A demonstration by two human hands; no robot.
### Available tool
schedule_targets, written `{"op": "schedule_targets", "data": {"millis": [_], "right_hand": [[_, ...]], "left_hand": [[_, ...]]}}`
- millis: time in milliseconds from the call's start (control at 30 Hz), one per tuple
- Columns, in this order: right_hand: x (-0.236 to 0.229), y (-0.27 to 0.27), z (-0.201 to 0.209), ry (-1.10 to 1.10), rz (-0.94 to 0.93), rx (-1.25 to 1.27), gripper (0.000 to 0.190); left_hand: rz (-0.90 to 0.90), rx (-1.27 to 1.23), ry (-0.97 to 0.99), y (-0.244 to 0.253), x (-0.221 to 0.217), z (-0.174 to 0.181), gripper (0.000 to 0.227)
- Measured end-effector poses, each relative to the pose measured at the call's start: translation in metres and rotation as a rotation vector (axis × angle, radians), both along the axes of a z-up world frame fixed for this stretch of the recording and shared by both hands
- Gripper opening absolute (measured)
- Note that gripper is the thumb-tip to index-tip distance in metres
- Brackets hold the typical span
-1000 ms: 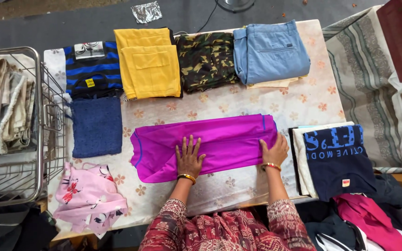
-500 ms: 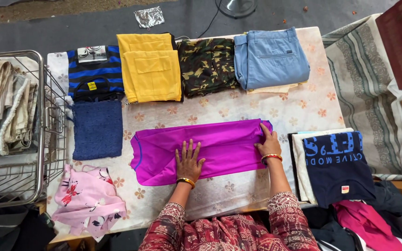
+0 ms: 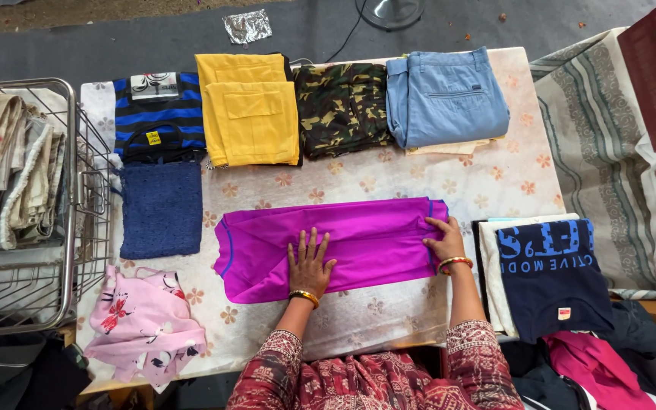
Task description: The person is seen folding various shirts and placing them on a table and in a basket.
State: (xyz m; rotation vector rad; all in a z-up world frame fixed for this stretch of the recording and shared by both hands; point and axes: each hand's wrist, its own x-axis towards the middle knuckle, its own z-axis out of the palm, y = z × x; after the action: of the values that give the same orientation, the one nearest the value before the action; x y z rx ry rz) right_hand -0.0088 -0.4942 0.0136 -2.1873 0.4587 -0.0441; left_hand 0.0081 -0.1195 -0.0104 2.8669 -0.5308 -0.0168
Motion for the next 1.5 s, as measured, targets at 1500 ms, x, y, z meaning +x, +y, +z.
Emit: {"op": "schedule_targets", "data": {"millis": [1500], "right_hand": [[-0.065,0.135,0.016,-0.425,-0.049,-0.509,0.028]], "left_hand": [[-0.421,-0.088,0.168,-0.097,0.032,0.011,0.077]]}}
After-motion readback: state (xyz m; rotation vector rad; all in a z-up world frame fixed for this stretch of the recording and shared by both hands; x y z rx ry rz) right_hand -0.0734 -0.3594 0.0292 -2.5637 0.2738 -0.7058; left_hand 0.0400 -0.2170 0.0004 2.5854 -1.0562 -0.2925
